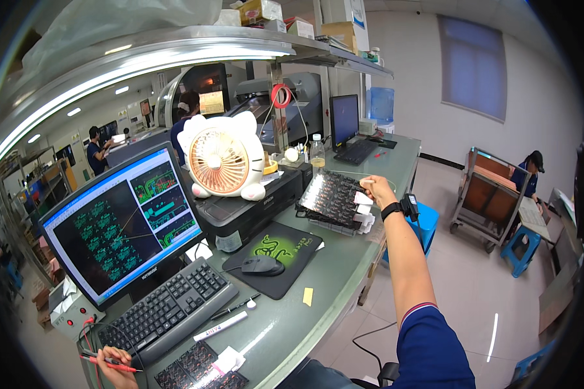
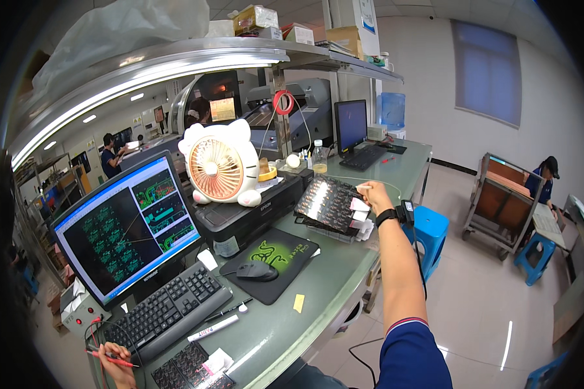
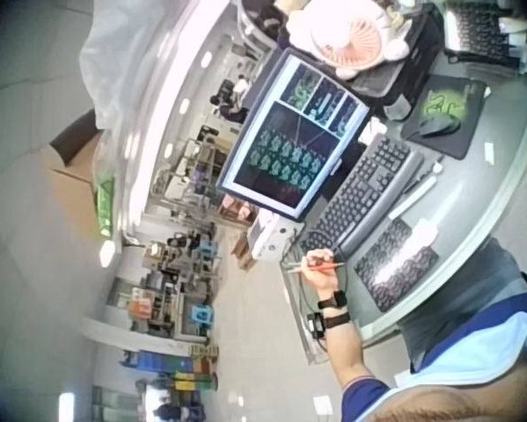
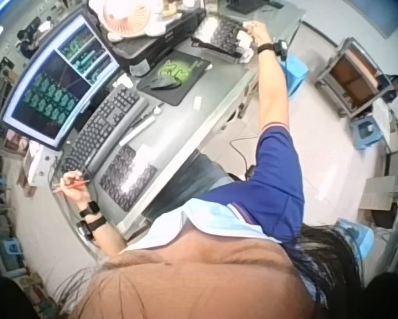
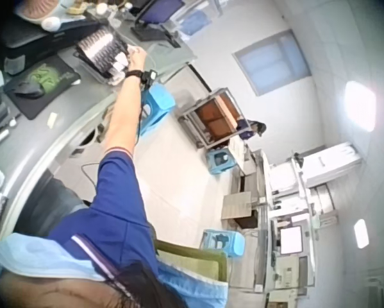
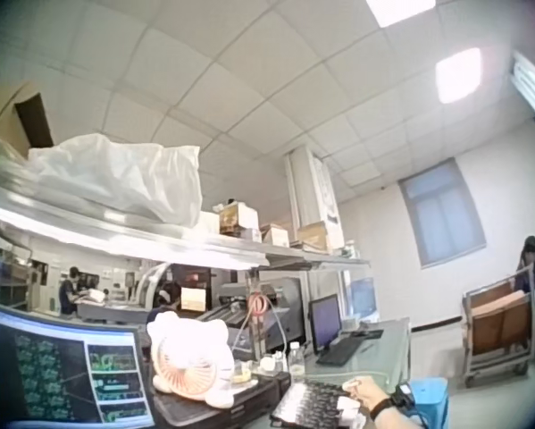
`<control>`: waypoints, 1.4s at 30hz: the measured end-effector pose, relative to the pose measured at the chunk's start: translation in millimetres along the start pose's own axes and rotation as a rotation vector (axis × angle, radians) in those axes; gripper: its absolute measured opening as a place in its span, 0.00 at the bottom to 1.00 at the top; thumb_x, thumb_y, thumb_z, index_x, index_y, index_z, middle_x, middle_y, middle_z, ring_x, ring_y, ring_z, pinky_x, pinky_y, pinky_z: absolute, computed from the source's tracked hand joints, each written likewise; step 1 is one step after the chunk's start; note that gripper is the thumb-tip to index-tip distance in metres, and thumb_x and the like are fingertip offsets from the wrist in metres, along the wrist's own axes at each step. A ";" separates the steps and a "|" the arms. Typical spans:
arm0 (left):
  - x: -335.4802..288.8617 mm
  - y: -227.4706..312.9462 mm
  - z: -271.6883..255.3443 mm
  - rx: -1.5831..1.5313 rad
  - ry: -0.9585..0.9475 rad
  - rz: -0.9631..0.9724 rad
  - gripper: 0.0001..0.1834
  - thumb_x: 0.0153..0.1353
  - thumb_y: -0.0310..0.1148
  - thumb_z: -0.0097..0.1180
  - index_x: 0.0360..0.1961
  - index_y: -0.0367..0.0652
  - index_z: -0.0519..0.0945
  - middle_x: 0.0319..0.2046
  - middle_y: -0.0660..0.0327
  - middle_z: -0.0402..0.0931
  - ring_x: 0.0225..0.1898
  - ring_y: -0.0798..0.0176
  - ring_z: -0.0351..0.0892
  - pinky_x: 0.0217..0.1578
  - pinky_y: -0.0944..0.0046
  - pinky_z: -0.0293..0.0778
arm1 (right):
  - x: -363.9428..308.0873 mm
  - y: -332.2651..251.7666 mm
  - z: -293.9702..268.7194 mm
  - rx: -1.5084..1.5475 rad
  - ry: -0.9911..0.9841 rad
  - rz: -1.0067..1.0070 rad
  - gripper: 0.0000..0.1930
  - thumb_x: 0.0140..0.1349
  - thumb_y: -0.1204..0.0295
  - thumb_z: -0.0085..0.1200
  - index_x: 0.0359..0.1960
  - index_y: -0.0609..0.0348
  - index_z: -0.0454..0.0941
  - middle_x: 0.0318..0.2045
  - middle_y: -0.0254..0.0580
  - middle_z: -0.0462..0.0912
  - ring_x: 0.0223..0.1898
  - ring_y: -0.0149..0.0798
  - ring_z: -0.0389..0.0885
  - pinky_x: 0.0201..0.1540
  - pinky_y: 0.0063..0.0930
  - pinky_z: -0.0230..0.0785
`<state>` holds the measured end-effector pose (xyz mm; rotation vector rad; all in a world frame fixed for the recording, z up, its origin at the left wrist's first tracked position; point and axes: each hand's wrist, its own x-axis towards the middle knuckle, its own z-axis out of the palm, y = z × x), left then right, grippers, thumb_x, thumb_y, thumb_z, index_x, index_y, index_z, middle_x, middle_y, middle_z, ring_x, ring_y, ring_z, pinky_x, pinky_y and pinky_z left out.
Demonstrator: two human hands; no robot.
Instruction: Testing a printed circuit board using multimeter probes and computer diagnostic software.
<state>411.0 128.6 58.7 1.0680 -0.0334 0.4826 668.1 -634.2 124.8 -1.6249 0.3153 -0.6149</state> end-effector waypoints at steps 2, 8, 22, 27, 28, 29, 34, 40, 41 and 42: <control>2.3 -6.5 -1.9 -0.002 0.002 -0.006 0.21 0.69 0.45 0.41 0.25 0.41 0.73 0.25 0.58 0.71 0.29 0.60 0.69 0.36 0.60 0.68 | 18.4 27.2 -25.8 -0.079 0.028 -0.029 0.07 0.60 0.72 0.63 0.39 0.59 0.81 0.24 0.34 0.81 0.19 0.25 0.72 0.18 0.19 0.62; -4.1 -12.0 -7.3 0.000 0.117 0.055 0.20 0.71 0.46 0.40 0.24 0.45 0.67 0.23 0.61 0.68 0.25 0.64 0.67 0.30 0.63 0.67 | -13.7 18.3 30.1 -0.929 0.107 -0.294 0.29 0.49 0.46 0.68 0.49 0.48 0.79 0.44 0.43 0.84 0.52 0.52 0.78 0.52 0.51 0.68; -4.8 -20.6 24.8 0.154 -0.201 -0.175 0.24 0.73 0.52 0.37 0.31 0.43 0.72 0.23 0.60 0.74 0.19 0.72 0.68 0.17 0.72 0.65 | -93.9 22.3 105.8 -1.016 -0.172 -0.748 0.24 0.50 0.59 0.71 0.48 0.49 0.78 0.36 0.45 0.83 0.42 0.50 0.81 0.43 0.44 0.69; -26.7 -14.4 42.6 0.235 -0.318 -0.314 0.18 0.68 0.45 0.52 0.37 0.37 0.76 0.31 0.55 0.77 0.27 0.65 0.80 0.26 0.69 0.77 | -198.6 -41.4 205.7 -0.448 -0.552 -0.843 0.21 0.55 0.68 0.68 0.49 0.57 0.79 0.43 0.49 0.82 0.47 0.48 0.81 0.51 0.34 0.71; -28.9 -13.3 45.1 0.227 -0.369 -0.323 0.17 0.67 0.43 0.54 0.38 0.36 0.77 0.33 0.54 0.78 0.29 0.63 0.81 0.29 0.67 0.79 | -221.9 -55.6 222.9 -0.335 -0.646 -0.811 0.20 0.55 0.69 0.68 0.48 0.59 0.79 0.44 0.48 0.82 0.48 0.46 0.81 0.53 0.33 0.71; -28.1 -14.3 43.9 0.224 -0.408 -0.380 0.15 0.65 0.38 0.58 0.40 0.34 0.78 0.38 0.53 0.77 0.33 0.61 0.84 0.36 0.64 0.81 | -240.2 -61.5 239.3 -0.266 -0.691 -0.847 0.19 0.55 0.69 0.68 0.48 0.59 0.79 0.44 0.47 0.82 0.47 0.46 0.81 0.51 0.33 0.71; -30.8 -15.2 54.3 0.295 -0.472 -0.472 0.16 0.63 0.33 0.61 0.45 0.31 0.78 0.42 0.55 0.78 0.40 0.60 0.85 0.43 0.62 0.82 | -301.0 -37.7 301.0 -0.157 -0.807 -1.052 0.13 0.57 0.69 0.65 0.44 0.56 0.80 0.42 0.42 0.83 0.48 0.44 0.78 0.56 0.38 0.64; -27.6 -21.1 53.6 0.332 -0.579 -0.586 0.15 0.66 0.33 0.56 0.50 0.36 0.78 0.46 0.58 0.78 0.43 0.66 0.81 0.46 0.68 0.77 | -300.9 -8.5 291.4 -0.129 -0.884 -0.813 0.08 0.63 0.67 0.60 0.40 0.56 0.80 0.36 0.35 0.86 0.45 0.40 0.79 0.60 0.41 0.60; -27.2 -22.8 53.4 0.329 -0.579 -0.589 0.15 0.66 0.33 0.56 0.50 0.36 0.78 0.46 0.58 0.78 0.43 0.66 0.81 0.46 0.68 0.77 | -299.0 -9.7 293.3 -0.115 -0.855 -0.827 0.07 0.65 0.67 0.59 0.40 0.56 0.80 0.33 0.35 0.86 0.43 0.39 0.80 0.60 0.40 0.61; -26.6 -24.9 52.9 0.320 -0.593 -0.571 0.14 0.66 0.32 0.56 0.49 0.36 0.78 0.46 0.58 0.78 0.43 0.66 0.81 0.47 0.67 0.77 | -297.3 -10.3 294.1 -0.103 -0.820 -0.842 0.07 0.66 0.67 0.57 0.40 0.56 0.80 0.31 0.35 0.87 0.40 0.38 0.81 0.60 0.39 0.61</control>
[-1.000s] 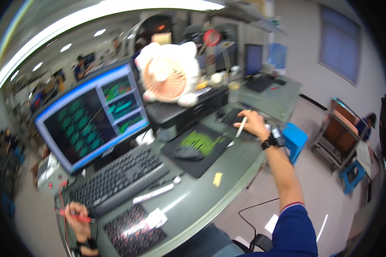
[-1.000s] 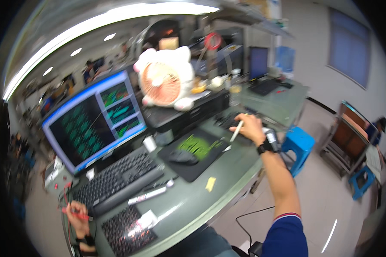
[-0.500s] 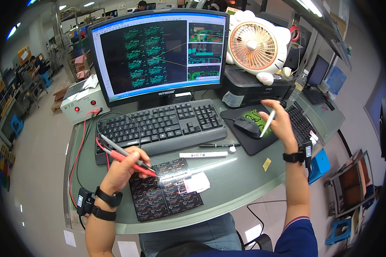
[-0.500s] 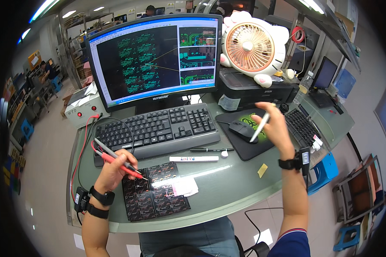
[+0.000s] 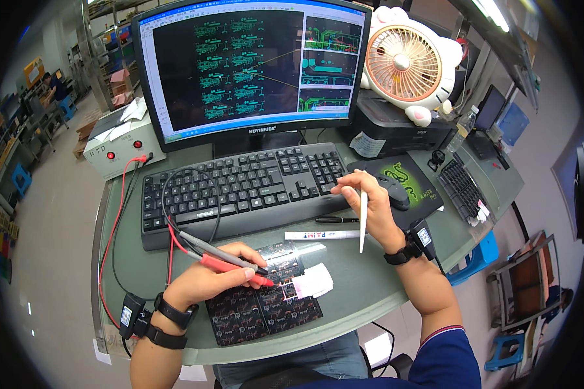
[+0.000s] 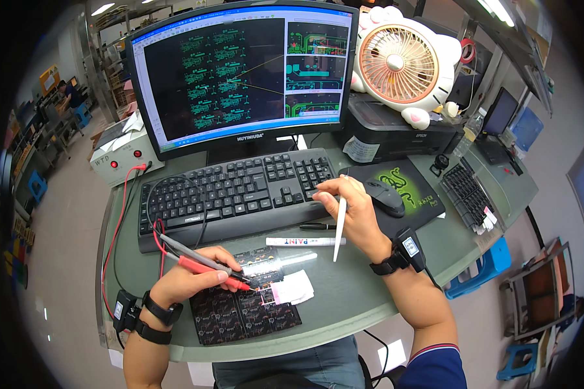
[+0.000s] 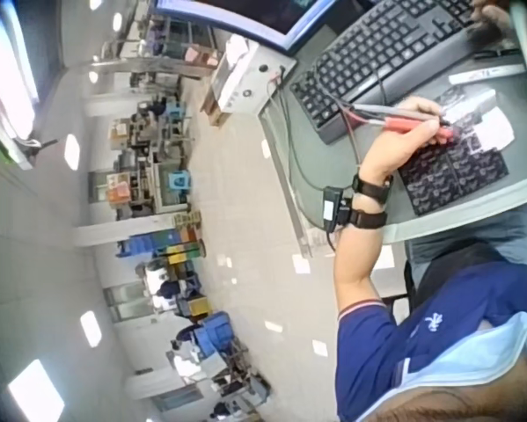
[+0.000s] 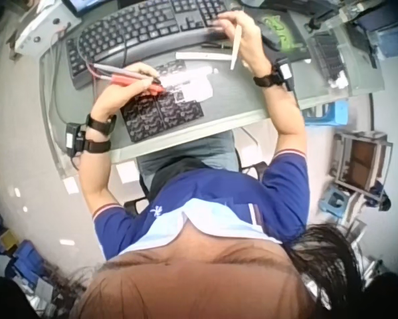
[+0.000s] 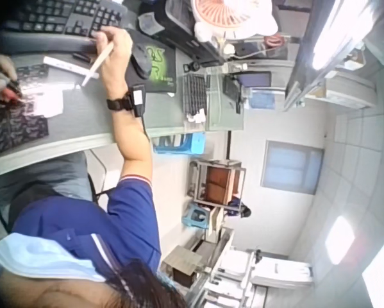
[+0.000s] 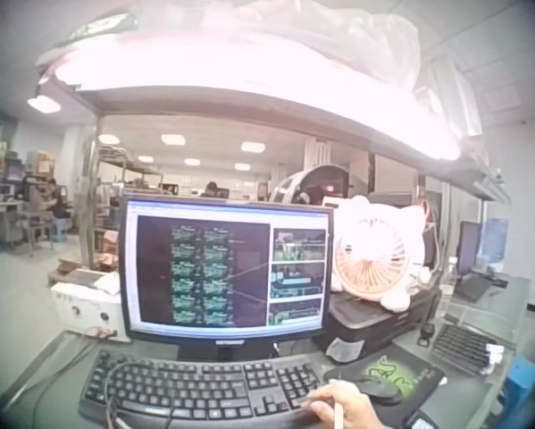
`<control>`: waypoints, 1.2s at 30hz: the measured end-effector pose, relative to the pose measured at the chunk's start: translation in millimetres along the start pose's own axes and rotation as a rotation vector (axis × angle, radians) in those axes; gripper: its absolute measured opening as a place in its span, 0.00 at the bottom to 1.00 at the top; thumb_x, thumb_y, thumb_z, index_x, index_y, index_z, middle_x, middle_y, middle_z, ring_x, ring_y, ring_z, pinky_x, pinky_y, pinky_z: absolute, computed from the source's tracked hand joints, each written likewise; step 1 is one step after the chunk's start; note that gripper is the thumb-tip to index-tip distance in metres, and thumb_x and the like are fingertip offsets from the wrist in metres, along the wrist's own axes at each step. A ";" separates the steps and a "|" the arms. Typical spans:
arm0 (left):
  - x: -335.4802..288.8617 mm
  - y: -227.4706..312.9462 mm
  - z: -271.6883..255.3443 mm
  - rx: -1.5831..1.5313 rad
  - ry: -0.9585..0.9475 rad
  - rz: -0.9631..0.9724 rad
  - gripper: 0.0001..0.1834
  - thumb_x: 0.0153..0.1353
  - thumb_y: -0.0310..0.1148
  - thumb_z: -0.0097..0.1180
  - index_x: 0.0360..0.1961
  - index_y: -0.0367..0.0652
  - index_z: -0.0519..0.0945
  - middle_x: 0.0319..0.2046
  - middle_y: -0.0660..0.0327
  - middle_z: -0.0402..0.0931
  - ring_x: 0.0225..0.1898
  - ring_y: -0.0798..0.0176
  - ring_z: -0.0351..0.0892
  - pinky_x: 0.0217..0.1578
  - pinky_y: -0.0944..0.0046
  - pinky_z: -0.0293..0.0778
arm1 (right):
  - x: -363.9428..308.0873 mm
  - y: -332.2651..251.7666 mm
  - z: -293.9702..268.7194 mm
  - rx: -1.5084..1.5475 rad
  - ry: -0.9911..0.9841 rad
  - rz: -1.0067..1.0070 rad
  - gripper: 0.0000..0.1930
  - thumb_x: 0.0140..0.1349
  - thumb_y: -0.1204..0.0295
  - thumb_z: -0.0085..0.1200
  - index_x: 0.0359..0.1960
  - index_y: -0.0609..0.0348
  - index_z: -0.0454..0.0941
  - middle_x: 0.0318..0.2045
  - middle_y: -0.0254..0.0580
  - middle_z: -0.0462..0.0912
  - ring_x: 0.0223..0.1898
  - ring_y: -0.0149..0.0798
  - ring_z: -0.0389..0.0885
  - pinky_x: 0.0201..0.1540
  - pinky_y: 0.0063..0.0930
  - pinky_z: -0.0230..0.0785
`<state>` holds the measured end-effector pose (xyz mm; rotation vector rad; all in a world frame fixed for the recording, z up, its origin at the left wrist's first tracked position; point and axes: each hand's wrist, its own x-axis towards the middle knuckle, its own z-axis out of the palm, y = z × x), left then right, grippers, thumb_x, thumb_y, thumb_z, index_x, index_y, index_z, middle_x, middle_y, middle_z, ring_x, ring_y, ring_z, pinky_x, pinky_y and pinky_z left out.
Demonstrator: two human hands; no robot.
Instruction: Testing a printed circuit board using multimeter probes and computer diagnostic software.
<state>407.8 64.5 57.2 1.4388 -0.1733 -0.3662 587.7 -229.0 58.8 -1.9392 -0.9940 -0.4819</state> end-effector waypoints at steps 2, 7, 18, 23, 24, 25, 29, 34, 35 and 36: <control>3.5 -3.6 0.5 0.002 -0.022 0.027 0.14 0.66 0.32 0.56 0.49 0.36 0.78 0.45 0.59 0.78 0.43 0.67 0.81 0.47 0.67 0.76 | -2.0 4.2 -4.0 -0.028 -0.027 -0.024 0.07 0.68 0.68 0.55 0.40 0.57 0.80 0.29 0.34 0.87 0.39 0.37 0.82 0.60 0.38 0.61; -3.1 -7.2 -0.1 0.109 -0.010 0.010 0.12 0.66 0.28 0.56 0.47 0.34 0.78 0.43 0.58 0.79 0.41 0.66 0.83 0.45 0.67 0.78 | 6.2 10.1 7.6 0.166 0.059 0.120 0.07 0.70 0.73 0.50 0.42 0.60 0.80 0.31 0.39 0.87 0.38 0.37 0.84 0.48 0.28 0.69; -1.1 -3.7 2.3 0.077 -0.007 -0.049 0.13 0.65 0.30 0.57 0.47 0.35 0.79 0.45 0.59 0.78 0.46 0.67 0.80 0.49 0.67 0.77 | 46.3 31.1 7.0 -0.353 -0.147 -0.143 0.03 0.68 0.70 0.50 0.40 0.53 0.76 0.30 0.30 0.84 0.43 0.40 0.79 0.57 0.40 0.60; 0.2 -0.3 1.3 0.092 -0.009 -0.056 0.13 0.65 0.30 0.57 0.48 0.35 0.79 0.45 0.58 0.78 0.45 0.67 0.80 0.48 0.67 0.77 | 52.6 33.4 14.8 -0.382 -0.227 -0.152 0.03 0.67 0.71 0.51 0.39 0.52 0.76 0.33 0.32 0.84 0.43 0.41 0.79 0.58 0.43 0.60; 0.0 -0.5 0.9 0.095 -0.011 -0.048 0.13 0.65 0.31 0.57 0.48 0.35 0.79 0.45 0.58 0.79 0.45 0.67 0.81 0.47 0.67 0.77 | 53.2 32.4 16.9 -0.372 -0.254 -0.169 0.03 0.67 0.71 0.51 0.39 0.52 0.76 0.33 0.32 0.84 0.43 0.42 0.79 0.58 0.43 0.60; -0.3 -1.1 0.5 0.096 -0.009 -0.046 0.13 0.65 0.31 0.57 0.48 0.35 0.79 0.45 0.58 0.79 0.45 0.67 0.81 0.47 0.67 0.77 | 53.3 31.2 18.2 -0.348 -0.269 -0.145 0.03 0.66 0.70 0.52 0.38 0.52 0.77 0.32 0.31 0.84 0.43 0.42 0.79 0.58 0.41 0.60; -1.2 -2.4 1.7 0.056 -0.014 -0.053 0.13 0.65 0.31 0.57 0.48 0.35 0.79 0.45 0.58 0.79 0.43 0.66 0.82 0.47 0.67 0.77 | 57.1 31.4 15.8 -0.353 -0.277 -0.174 0.03 0.66 0.70 0.52 0.38 0.52 0.77 0.29 0.30 0.83 0.42 0.42 0.79 0.56 0.40 0.61; -1.5 -1.5 2.4 0.062 -0.017 -0.058 0.13 0.65 0.31 0.57 0.48 0.35 0.79 0.45 0.58 0.80 0.43 0.66 0.82 0.47 0.67 0.77 | 69.4 42.4 1.0 -0.528 -0.079 -0.009 0.06 0.68 0.66 0.48 0.34 0.52 0.74 0.27 0.35 0.83 0.37 0.45 0.80 0.49 0.42 0.62; 0.2 -2.1 3.0 0.073 -0.028 -0.048 0.13 0.65 0.31 0.57 0.48 0.35 0.79 0.46 0.58 0.80 0.43 0.66 0.82 0.47 0.67 0.77 | 62.2 64.8 -1.4 -0.547 -0.122 -0.025 0.07 0.69 0.66 0.47 0.35 0.52 0.74 0.26 0.35 0.83 0.37 0.45 0.81 0.50 0.41 0.62; 0.1 -3.6 2.1 0.079 -0.026 -0.043 0.13 0.66 0.31 0.57 0.48 0.35 0.79 0.46 0.58 0.79 0.44 0.66 0.82 0.47 0.67 0.77 | 61.9 58.2 0.9 -0.542 -0.124 -0.029 0.07 0.69 0.66 0.47 0.35 0.52 0.74 0.26 0.35 0.83 0.37 0.45 0.81 0.50 0.41 0.62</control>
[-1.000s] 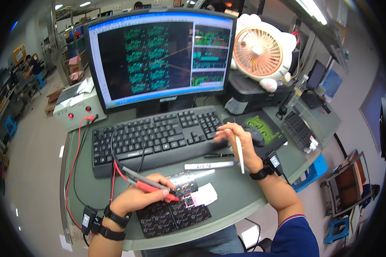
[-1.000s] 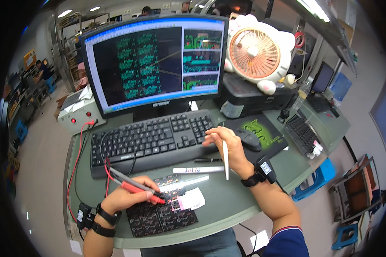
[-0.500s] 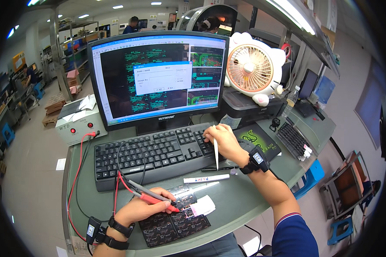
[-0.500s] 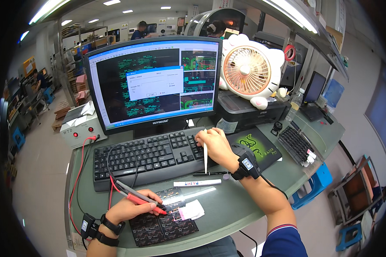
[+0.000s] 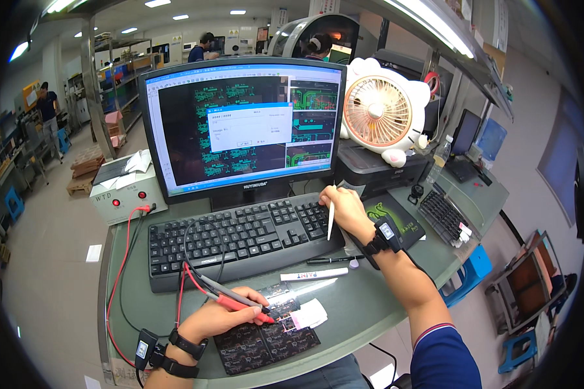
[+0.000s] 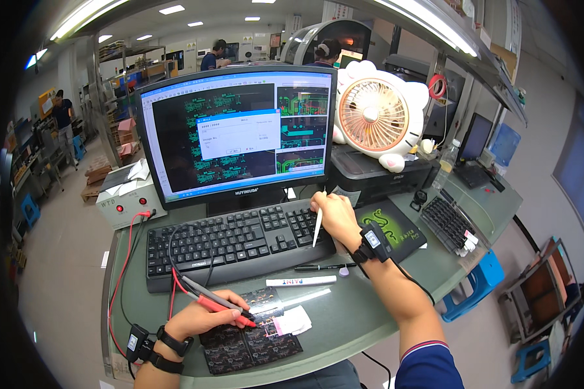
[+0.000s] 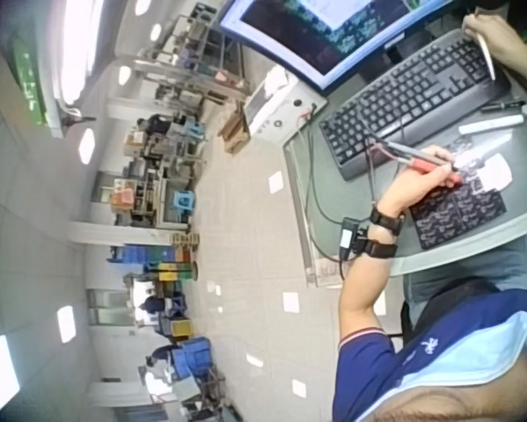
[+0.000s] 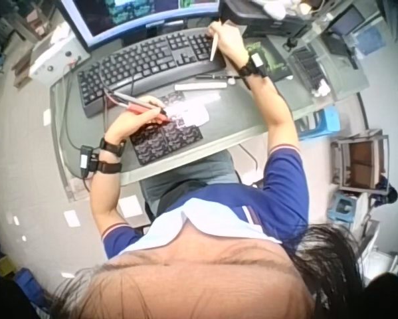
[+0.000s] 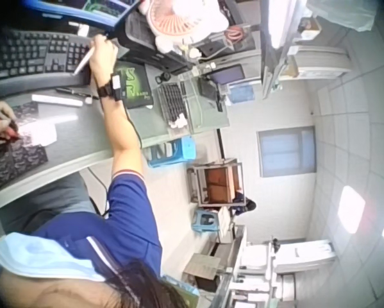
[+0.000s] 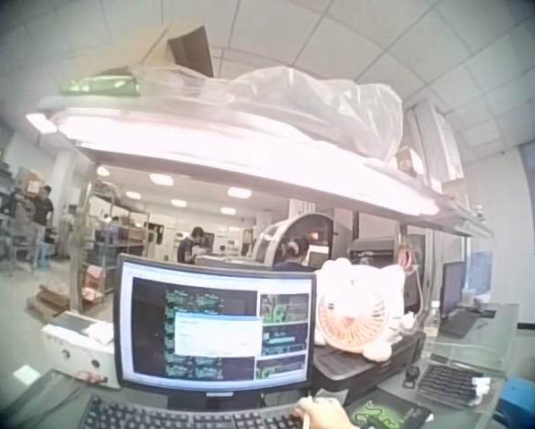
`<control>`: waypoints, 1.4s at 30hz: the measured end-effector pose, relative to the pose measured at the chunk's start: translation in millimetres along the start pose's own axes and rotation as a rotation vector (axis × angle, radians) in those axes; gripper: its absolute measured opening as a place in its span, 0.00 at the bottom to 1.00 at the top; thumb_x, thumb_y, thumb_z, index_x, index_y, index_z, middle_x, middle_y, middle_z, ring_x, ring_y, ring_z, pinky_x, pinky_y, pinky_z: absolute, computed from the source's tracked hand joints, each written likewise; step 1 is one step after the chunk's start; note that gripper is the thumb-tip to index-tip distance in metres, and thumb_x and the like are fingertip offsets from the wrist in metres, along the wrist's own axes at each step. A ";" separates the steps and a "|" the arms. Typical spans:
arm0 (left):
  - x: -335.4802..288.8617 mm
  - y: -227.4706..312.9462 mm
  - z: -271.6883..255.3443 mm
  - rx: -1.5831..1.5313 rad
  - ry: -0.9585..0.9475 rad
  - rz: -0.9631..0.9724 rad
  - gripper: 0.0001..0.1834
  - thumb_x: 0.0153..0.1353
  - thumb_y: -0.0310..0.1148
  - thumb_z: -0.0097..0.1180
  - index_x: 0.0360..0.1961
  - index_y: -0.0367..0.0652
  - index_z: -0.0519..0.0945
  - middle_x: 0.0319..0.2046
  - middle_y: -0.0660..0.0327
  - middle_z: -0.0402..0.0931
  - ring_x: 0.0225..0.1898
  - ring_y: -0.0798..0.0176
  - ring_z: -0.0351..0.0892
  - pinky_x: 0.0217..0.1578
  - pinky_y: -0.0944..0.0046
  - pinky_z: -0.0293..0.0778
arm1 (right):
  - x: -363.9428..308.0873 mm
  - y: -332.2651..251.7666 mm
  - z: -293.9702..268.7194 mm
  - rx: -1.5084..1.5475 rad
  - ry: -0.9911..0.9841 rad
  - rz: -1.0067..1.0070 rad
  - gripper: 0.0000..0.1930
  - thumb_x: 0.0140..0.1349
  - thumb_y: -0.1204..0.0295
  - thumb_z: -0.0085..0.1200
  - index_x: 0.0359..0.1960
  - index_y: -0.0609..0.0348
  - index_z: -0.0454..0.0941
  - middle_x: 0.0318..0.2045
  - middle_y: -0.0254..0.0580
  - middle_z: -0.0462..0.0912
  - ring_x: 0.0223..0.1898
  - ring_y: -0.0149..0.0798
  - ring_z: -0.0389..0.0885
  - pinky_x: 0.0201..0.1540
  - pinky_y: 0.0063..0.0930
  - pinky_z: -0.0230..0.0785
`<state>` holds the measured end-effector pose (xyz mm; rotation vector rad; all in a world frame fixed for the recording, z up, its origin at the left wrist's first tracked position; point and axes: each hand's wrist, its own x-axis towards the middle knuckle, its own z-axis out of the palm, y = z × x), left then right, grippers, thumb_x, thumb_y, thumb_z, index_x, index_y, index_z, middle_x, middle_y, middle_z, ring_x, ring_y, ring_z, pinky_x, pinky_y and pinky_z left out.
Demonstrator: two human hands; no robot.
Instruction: Testing a printed circuit board using multimeter probes and computer diagnostic software.
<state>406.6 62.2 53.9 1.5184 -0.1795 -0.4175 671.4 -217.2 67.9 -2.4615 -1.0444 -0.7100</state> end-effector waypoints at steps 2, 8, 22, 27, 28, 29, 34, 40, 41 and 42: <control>-0.2 1.2 -1.5 0.012 0.011 0.002 0.13 0.66 0.31 0.57 0.48 0.35 0.78 0.46 0.58 0.79 0.44 0.66 0.82 0.47 0.67 0.77 | -1.5 -12.8 -6.4 0.047 -0.008 -0.007 0.07 0.69 0.66 0.48 0.35 0.53 0.74 0.27 0.36 0.83 0.38 0.45 0.81 0.51 0.41 0.62; -0.2 -5.5 -3.8 -0.033 0.007 0.004 0.13 0.66 0.31 0.56 0.49 0.35 0.78 0.44 0.57 0.81 0.42 0.67 0.82 0.46 0.68 0.78 | -17.0 -27.6 -10.9 0.127 -0.038 -0.154 0.04 0.66 0.68 0.53 0.37 0.52 0.78 0.29 0.32 0.83 0.39 0.42 0.79 0.52 0.40 0.65; -1.5 -2.2 1.0 -0.020 0.002 0.001 0.12 0.67 0.33 0.56 0.47 0.37 0.78 0.39 0.60 0.81 0.38 0.70 0.82 0.41 0.71 0.77 | -38.2 -39.5 -26.0 0.196 0.073 0.170 0.09 0.66 0.71 0.54 0.46 0.54 0.74 0.34 0.44 0.84 0.36 0.52 0.81 0.42 0.43 0.72; 1.1 -5.5 -2.0 -0.090 0.023 0.060 0.08 0.67 0.33 0.56 0.40 0.40 0.74 0.35 0.62 0.78 0.35 0.71 0.81 0.36 0.71 0.77 | -57.7 -34.9 -26.6 0.310 -0.027 0.190 0.13 0.65 0.73 0.54 0.50 0.56 0.72 0.38 0.47 0.85 0.40 0.54 0.83 0.42 0.43 0.74; 1.6 -6.1 -3.6 -0.114 0.036 0.094 0.08 0.68 0.33 0.56 0.38 0.40 0.73 0.34 0.62 0.77 0.33 0.70 0.80 0.34 0.70 0.76 | -60.3 -32.8 -23.9 0.328 0.049 0.156 0.13 0.64 0.73 0.55 0.49 0.56 0.73 0.39 0.47 0.85 0.41 0.53 0.83 0.43 0.42 0.74; 1.7 -4.3 -4.5 -0.084 0.066 0.125 0.08 0.68 0.35 0.53 0.35 0.41 0.72 0.32 0.62 0.75 0.31 0.71 0.78 0.30 0.71 0.74 | -62.0 -32.1 -22.7 0.345 0.125 0.122 0.13 0.63 0.74 0.57 0.48 0.57 0.74 0.40 0.47 0.85 0.41 0.52 0.83 0.43 0.41 0.74; -5.4 -0.3 -18.4 0.017 0.342 0.253 0.13 0.67 0.38 0.43 0.32 0.40 0.73 0.33 0.59 0.77 0.31 0.70 0.78 0.32 0.70 0.72 | -66.1 -77.6 -37.1 0.446 -0.049 -0.071 0.13 0.58 0.71 0.63 0.45 0.54 0.79 0.40 0.40 0.83 0.45 0.46 0.80 0.51 0.35 0.67; -6.9 1.4 -14.2 0.534 0.757 0.380 0.17 0.69 0.36 0.39 0.33 0.35 0.77 0.37 0.54 0.79 0.44 0.57 0.79 0.49 0.58 0.72 | -71.0 -131.2 -42.9 0.420 -0.331 -0.310 0.24 0.57 0.55 0.64 0.52 0.52 0.77 0.46 0.39 0.82 0.54 0.45 0.74 0.58 0.41 0.58; -7.9 3.8 -12.9 0.549 0.764 0.350 0.17 0.70 0.36 0.39 0.34 0.35 0.77 0.37 0.53 0.79 0.46 0.53 0.78 0.52 0.57 0.71 | -69.8 -136.6 -42.2 0.395 -0.356 -0.349 0.25 0.57 0.53 0.64 0.52 0.53 0.76 0.45 0.40 0.82 0.55 0.45 0.74 0.59 0.41 0.58; -8.8 5.8 -12.2 0.550 0.762 0.345 0.17 0.70 0.36 0.39 0.34 0.35 0.77 0.37 0.53 0.79 0.46 0.53 0.78 0.52 0.57 0.71 | -69.6 -140.5 -41.0 0.371 -0.379 -0.386 0.26 0.57 0.52 0.64 0.52 0.53 0.75 0.45 0.40 0.82 0.55 0.45 0.73 0.59 0.40 0.57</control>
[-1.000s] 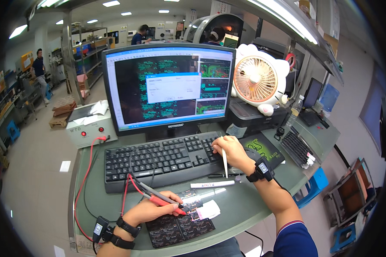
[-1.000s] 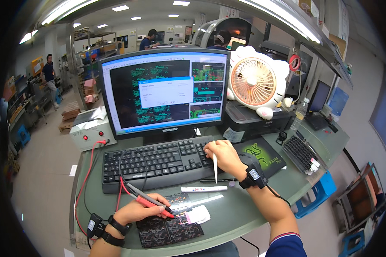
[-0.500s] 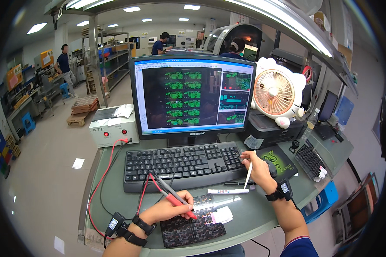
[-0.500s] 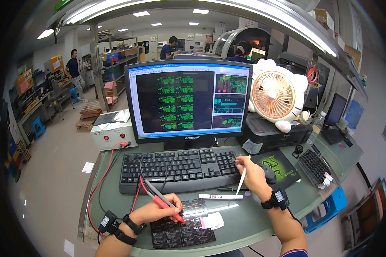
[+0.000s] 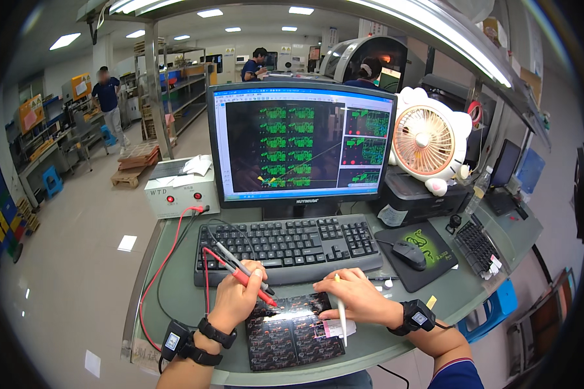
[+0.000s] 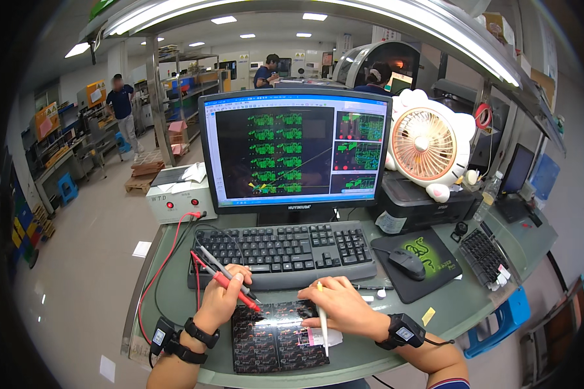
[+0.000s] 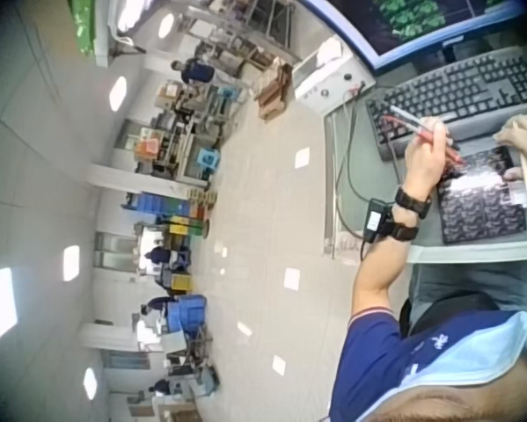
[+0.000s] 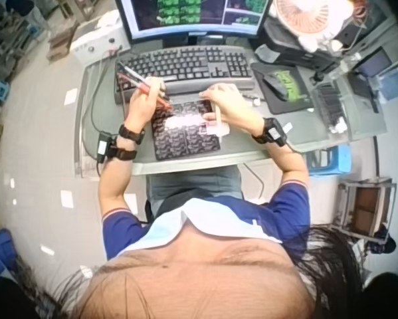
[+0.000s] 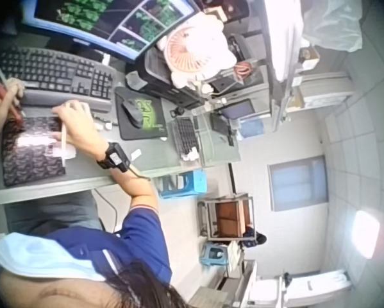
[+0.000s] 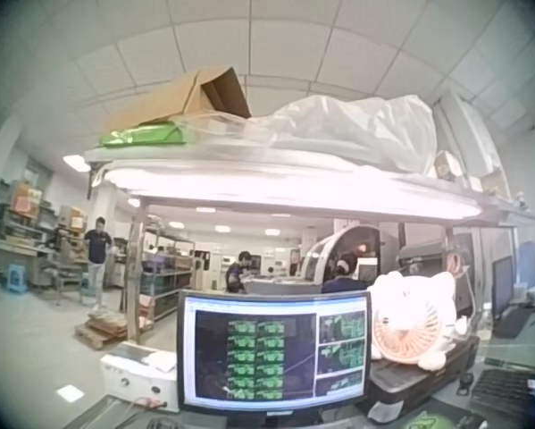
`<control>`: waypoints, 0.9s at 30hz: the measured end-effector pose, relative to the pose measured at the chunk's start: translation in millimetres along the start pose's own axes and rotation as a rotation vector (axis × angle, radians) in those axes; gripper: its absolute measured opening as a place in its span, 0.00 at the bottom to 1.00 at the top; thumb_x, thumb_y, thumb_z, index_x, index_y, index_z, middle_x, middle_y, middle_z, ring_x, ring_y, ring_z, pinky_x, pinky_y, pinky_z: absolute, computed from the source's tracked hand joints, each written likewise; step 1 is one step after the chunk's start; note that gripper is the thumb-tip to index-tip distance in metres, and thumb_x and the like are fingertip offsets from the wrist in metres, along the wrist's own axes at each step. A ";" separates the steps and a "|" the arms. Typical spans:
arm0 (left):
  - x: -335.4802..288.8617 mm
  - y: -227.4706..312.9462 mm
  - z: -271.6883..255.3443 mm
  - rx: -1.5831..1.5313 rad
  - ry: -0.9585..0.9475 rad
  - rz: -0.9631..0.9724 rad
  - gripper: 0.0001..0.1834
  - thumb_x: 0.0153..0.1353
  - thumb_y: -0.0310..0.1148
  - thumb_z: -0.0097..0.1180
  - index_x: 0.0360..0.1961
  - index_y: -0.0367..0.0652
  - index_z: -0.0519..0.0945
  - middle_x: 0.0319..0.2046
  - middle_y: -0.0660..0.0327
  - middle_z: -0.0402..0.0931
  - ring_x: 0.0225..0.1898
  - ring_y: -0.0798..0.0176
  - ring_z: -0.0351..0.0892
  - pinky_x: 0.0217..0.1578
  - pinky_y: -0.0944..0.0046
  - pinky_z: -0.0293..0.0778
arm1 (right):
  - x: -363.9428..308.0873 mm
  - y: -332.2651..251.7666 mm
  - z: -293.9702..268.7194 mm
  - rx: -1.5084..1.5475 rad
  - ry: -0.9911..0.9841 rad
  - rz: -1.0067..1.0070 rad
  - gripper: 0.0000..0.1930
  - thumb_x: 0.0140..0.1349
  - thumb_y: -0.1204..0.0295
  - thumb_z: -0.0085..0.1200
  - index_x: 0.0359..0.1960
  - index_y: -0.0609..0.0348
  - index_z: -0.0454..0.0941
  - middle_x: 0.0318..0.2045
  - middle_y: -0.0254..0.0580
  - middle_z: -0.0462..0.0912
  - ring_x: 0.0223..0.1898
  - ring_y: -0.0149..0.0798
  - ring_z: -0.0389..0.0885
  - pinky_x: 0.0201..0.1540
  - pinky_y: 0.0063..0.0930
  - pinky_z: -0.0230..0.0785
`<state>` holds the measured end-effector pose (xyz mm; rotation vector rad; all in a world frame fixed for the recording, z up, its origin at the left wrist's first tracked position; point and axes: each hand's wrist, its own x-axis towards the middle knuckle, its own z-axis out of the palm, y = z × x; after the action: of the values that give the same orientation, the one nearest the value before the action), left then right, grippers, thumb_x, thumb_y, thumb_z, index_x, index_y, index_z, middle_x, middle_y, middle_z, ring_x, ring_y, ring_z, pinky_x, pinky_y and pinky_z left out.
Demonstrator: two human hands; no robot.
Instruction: Testing a printed circuit board using multimeter probes and computer diagnostic software.
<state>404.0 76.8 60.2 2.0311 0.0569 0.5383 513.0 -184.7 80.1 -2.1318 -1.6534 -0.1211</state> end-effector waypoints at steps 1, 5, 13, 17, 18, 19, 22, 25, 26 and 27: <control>0.2 1.8 -0.8 0.020 -0.011 -0.017 0.17 0.70 0.36 0.39 0.34 0.35 0.77 0.38 0.53 0.79 0.47 0.53 0.78 0.52 0.57 0.71 | 1.5 1.3 3.5 -0.046 0.003 -0.038 0.29 0.56 0.47 0.62 0.51 0.54 0.75 0.41 0.40 0.82 0.54 0.45 0.73 0.58 0.40 0.58; 1.2 0.5 -3.3 0.066 -0.064 -0.032 0.17 0.70 0.38 0.39 0.34 0.38 0.77 0.43 0.54 0.79 0.51 0.52 0.77 0.62 0.53 0.61 | 4.7 -2.7 7.5 -0.142 -0.088 -0.042 0.30 0.53 0.45 0.62 0.49 0.53 0.76 0.38 0.38 0.81 0.50 0.44 0.74 0.55 0.39 0.58; 3.9 -5.8 2.0 -0.058 -0.042 0.106 0.20 0.70 0.42 0.35 0.34 0.41 0.77 0.45 0.57 0.80 0.57 0.55 0.75 0.70 0.46 0.48 | 4.0 5.8 16.0 -0.084 -0.013 0.019 0.25 0.52 0.50 0.65 0.46 0.51 0.77 0.38 0.33 0.81 0.48 0.42 0.74 0.53 0.38 0.59; 1.2 -9.9 6.1 -0.565 -0.181 0.005 0.20 0.70 0.38 0.35 0.35 0.33 0.76 0.40 0.51 0.79 0.50 0.56 0.79 0.56 0.54 0.70 | 7.0 16.4 21.9 0.054 0.025 0.030 0.22 0.51 0.57 0.69 0.44 0.50 0.76 0.38 0.31 0.81 0.45 0.42 0.74 0.52 0.38 0.58; 0.5 -6.0 5.8 -0.568 -0.188 -0.001 0.20 0.70 0.38 0.35 0.35 0.33 0.76 0.40 0.51 0.79 0.50 0.56 0.79 0.56 0.54 0.70 | 7.4 19.6 22.8 0.083 0.024 0.046 0.22 0.50 0.57 0.69 0.44 0.50 0.76 0.38 0.31 0.81 0.45 0.41 0.74 0.52 0.38 0.58; -0.4 -0.6 4.5 -0.618 -0.286 -0.035 0.21 0.70 0.39 0.35 0.36 0.33 0.76 0.39 0.51 0.79 0.49 0.56 0.79 0.56 0.55 0.70 | 7.0 23.0 23.9 0.082 0.055 0.030 0.22 0.50 0.58 0.70 0.44 0.51 0.76 0.38 0.31 0.80 0.45 0.42 0.74 0.52 0.39 0.58; -3.6 3.5 5.6 -0.655 -0.410 -0.071 0.22 0.70 0.42 0.35 0.38 0.33 0.75 0.38 0.52 0.79 0.47 0.57 0.80 0.55 0.55 0.71 | 7.9 21.7 20.7 0.047 0.076 0.016 0.22 0.48 0.59 0.71 0.43 0.49 0.77 0.37 0.29 0.79 0.44 0.40 0.73 0.53 0.38 0.58; -5.5 1.9 7.0 -0.639 -0.441 -0.045 0.22 0.70 0.42 0.35 0.38 0.33 0.75 0.38 0.53 0.79 0.46 0.58 0.80 0.55 0.56 0.72 | 7.4 20.4 18.7 0.038 0.039 0.040 0.21 0.50 0.59 0.71 0.43 0.49 0.77 0.38 0.29 0.79 0.47 0.39 0.74 0.55 0.37 0.57; -5.9 1.9 6.8 -0.638 -0.441 -0.056 0.22 0.70 0.42 0.35 0.39 0.33 0.75 0.38 0.53 0.79 0.46 0.58 0.80 0.54 0.57 0.72 | 7.5 20.9 18.5 0.038 0.013 0.055 0.20 0.50 0.59 0.70 0.43 0.49 0.77 0.38 0.28 0.79 0.48 0.39 0.74 0.56 0.37 0.57; -6.8 2.2 6.3 -0.638 -0.440 -0.070 0.22 0.70 0.42 0.35 0.39 0.34 0.76 0.38 0.54 0.79 0.45 0.59 0.80 0.54 0.57 0.72 | 8.4 21.2 19.1 0.043 0.010 0.055 0.20 0.50 0.59 0.70 0.43 0.49 0.77 0.38 0.28 0.79 0.48 0.39 0.74 0.56 0.37 0.57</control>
<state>400.0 68.7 57.1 1.4701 -0.2759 0.0354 531.7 -173.7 59.6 -2.1394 -1.5757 -0.0784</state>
